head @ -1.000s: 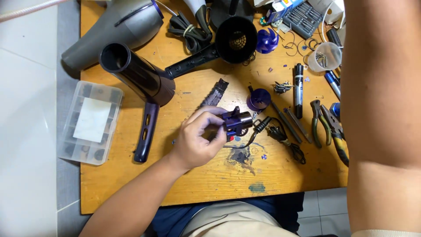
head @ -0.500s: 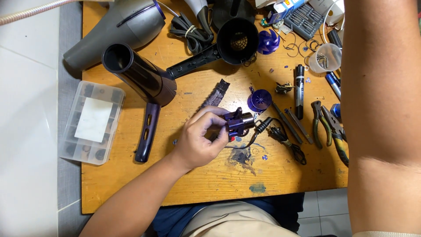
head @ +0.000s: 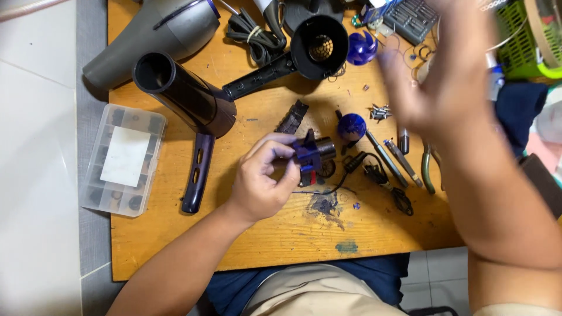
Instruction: Disassembling a hair dryer using a screwdriver to inspect internal components
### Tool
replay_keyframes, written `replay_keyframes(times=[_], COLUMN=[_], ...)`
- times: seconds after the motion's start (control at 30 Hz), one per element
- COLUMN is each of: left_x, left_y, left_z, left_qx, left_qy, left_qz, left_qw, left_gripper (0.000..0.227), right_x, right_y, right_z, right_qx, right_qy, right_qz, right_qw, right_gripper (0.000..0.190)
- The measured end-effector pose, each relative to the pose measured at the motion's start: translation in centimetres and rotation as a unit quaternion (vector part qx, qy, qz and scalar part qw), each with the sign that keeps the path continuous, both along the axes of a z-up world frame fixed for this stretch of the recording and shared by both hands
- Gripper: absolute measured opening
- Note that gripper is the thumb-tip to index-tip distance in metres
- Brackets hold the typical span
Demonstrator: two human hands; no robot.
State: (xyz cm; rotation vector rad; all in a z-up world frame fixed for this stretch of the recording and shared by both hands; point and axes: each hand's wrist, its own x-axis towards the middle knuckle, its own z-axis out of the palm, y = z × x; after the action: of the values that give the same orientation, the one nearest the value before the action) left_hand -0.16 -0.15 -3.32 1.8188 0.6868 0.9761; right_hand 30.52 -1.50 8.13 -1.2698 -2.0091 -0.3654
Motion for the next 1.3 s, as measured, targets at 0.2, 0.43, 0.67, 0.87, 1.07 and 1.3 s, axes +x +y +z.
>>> replay_keyframes(times=[0.2, 0.43, 0.67, 0.87, 1.07, 1.3], left_x=[0.1, 0.1, -0.1, -0.2, 0.2, 0.6], left_y=[-0.9, -1.4, -1.4, -2.4, -2.3, -1.9], left_z=[-1.3, -2.2, -0.2, -3.3, -3.2, -2.4], left_qx=[-0.166, -0.28, -0.334, -0.417, -0.453, -0.446], left_qy=[-0.057, -0.097, -0.134, -0.157, -0.148, -0.147], left_qz=[-0.014, -0.07, -0.106, -0.133, -0.117, -0.127], left_qw=[0.984, 0.952, 0.927, 0.885, 0.871, 0.874], left_gripper=[0.012, 0.014, 0.045, 0.072, 0.073, 0.069], right_x=[-6.6, -7.8, -6.8, -7.0, -7.1, -7.2], right_y=[-8.3, -9.4, -9.6, -9.3, -9.1, -8.2], right_z=[-8.2, -11.4, -10.5, -10.2, -9.9, -8.3], right_qx=[-0.235, -0.201, -0.138, -0.102, -0.108, -0.152], right_qy=[0.37, 0.506, 0.414, 0.375, 0.342, 0.322], right_qz=[0.098, 0.115, 0.082, 0.088, 0.077, 0.102], right_qw=[0.894, 0.831, 0.896, 0.917, 0.93, 0.929], right_gripper=[0.052, 0.047, 0.045, 0.039, 0.029, 0.022])
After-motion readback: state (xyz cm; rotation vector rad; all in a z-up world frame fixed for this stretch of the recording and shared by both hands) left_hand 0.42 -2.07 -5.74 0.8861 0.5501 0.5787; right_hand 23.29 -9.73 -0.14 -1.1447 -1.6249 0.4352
